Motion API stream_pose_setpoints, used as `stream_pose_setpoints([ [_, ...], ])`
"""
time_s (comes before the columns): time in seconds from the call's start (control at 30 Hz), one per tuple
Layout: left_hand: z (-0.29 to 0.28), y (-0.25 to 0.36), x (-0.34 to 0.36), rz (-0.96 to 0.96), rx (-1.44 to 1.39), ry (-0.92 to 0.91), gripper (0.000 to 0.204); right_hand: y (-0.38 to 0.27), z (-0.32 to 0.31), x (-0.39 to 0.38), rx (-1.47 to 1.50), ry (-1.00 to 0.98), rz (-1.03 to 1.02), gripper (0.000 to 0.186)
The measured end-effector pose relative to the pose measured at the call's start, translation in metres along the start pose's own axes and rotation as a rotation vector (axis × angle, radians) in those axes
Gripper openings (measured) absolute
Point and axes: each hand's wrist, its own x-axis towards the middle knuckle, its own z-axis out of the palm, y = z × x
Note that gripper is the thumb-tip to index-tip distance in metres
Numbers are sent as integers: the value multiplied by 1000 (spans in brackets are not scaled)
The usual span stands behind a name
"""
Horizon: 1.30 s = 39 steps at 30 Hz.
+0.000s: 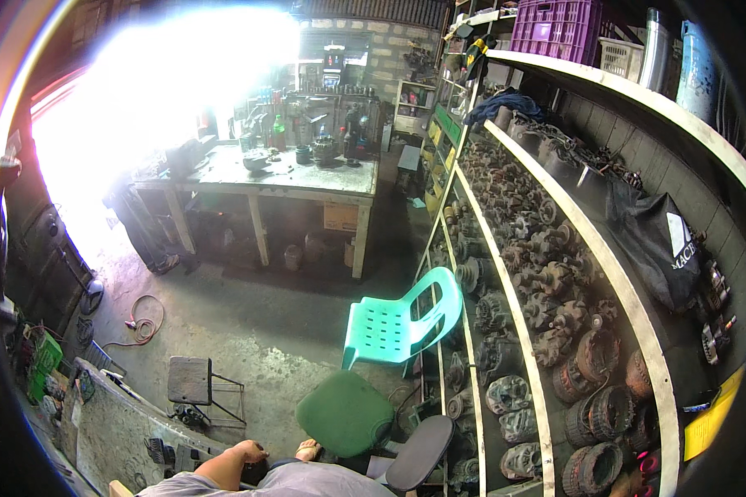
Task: The person walks to a workbench in a workshop and uses a screwdriver to adjust a small mechanical component. They briefly leave the bench to retrieve a rag, then return to continue manipulating the part with the screwdriver.
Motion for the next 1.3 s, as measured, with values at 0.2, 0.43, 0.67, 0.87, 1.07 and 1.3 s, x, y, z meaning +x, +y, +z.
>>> stream_pose_setpoints([
  [0.2, 1, -11, 2, -40, -37, -38, 72, -2, -6, 2, 3, -2, -9, 43],
  [0.43, 7, -4, 0, 29, 2, 39, 71, -2, -11, 4, 11, 1, -10, 44],
  [0.67, 2, 6, -3, 44, -5, 47, 69, -3, -11, 4, 18, 1, -16, 46],
  [0.87, 4, 2, -3, 42, 4, 32, 66, -3, -13, 3, 16, 2, -16, 48],
  [1.07, 10, -4, -9, 24, 10, 18, 67, -1, -15, 4, 14, 3, -11, 49],
  [1.3, 14, -7, 3, 116, 131, 30, 67, 2, -17, -1, 8, 4, 0, 51],
])
